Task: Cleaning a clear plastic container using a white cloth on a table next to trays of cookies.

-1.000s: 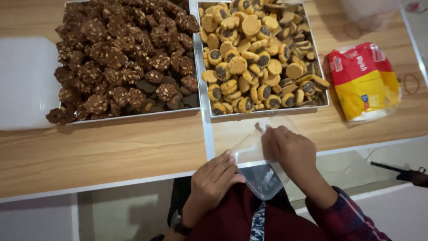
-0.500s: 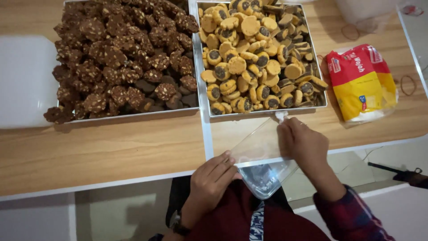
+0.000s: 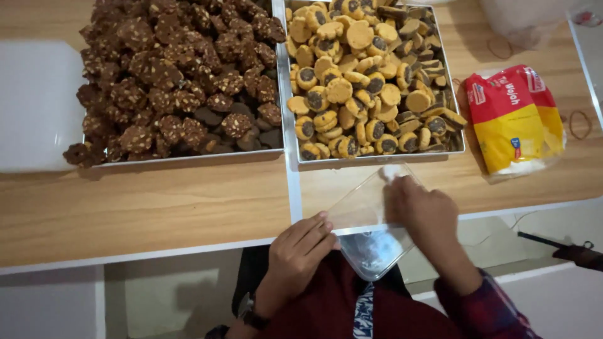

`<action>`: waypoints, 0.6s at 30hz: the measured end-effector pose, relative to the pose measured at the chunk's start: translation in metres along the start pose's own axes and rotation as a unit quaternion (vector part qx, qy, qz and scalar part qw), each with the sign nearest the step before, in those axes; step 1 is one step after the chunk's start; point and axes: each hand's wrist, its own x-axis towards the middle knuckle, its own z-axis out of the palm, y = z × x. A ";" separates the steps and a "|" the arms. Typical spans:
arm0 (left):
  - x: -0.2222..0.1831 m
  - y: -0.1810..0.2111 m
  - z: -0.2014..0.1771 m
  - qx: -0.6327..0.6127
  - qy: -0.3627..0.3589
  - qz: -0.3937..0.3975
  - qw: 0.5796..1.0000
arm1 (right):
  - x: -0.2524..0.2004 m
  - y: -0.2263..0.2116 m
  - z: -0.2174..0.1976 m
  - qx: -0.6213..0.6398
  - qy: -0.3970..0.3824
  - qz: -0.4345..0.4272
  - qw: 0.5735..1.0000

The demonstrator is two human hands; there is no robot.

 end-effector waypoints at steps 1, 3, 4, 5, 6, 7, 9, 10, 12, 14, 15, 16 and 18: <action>0.002 -0.001 0.000 0.001 0.000 0.005 1.000 | -0.006 -0.012 0.004 0.001 -0.086 -0.032 0.996; 0.003 -0.003 0.001 0.001 0.002 0.011 1.000 | -0.011 -0.043 -0.017 0.001 -0.170 -0.064 0.983; 0.003 -0.003 0.001 0.006 -0.008 0.014 1.000 | -0.011 -0.064 -0.043 0.075 -0.062 -0.162 0.982; 0.001 -0.004 -0.002 0.013 -0.022 0.016 1.000 | -0.013 -0.088 -0.067 0.150 0.046 -0.255 0.954; 0.001 -0.004 -0.001 0.014 -0.023 0.016 1.000 | -0.016 -0.077 -0.055 0.151 0.046 -0.256 0.954; 0.000 -0.003 -0.001 0.006 -0.017 0.015 1.000 | -0.020 -0.066 -0.043 0.127 -0.032 -0.211 0.969; -0.003 -0.004 0.001 -0.003 -0.010 0.015 1.000 | -0.021 -0.038 -0.023 0.101 -0.109 -0.163 0.975; -0.007 -0.004 0.003 0.005 -0.011 0.013 1.000 | -0.018 -0.020 -0.014 0.070 -0.094 -0.103 0.988; -0.008 -0.004 0.005 0.011 -0.010 0.011 1.000 | -0.007 0.006 -0.008 0.037 -0.078 -0.041 0.995; -0.004 -0.004 0.003 0.003 -0.009 0.014 1.000 | 0.012 0.021 -0.013 -0.032 0.026 0.023 0.999; -0.003 -0.004 0.003 0.005 -0.008 0.015 1.000 | 0.008 0.016 -0.015 -0.030 0.027 0.022 0.999; -0.002 -0.004 0.003 0.008 -0.004 0.011 1.000 | 0.005 0.012 -0.016 -0.050 0.029 -0.029 0.998; 0.000 -0.003 0.003 0.009 -0.001 0.009 1.000 | -0.004 -0.006 -0.025 -0.071 0.029 -0.077 0.994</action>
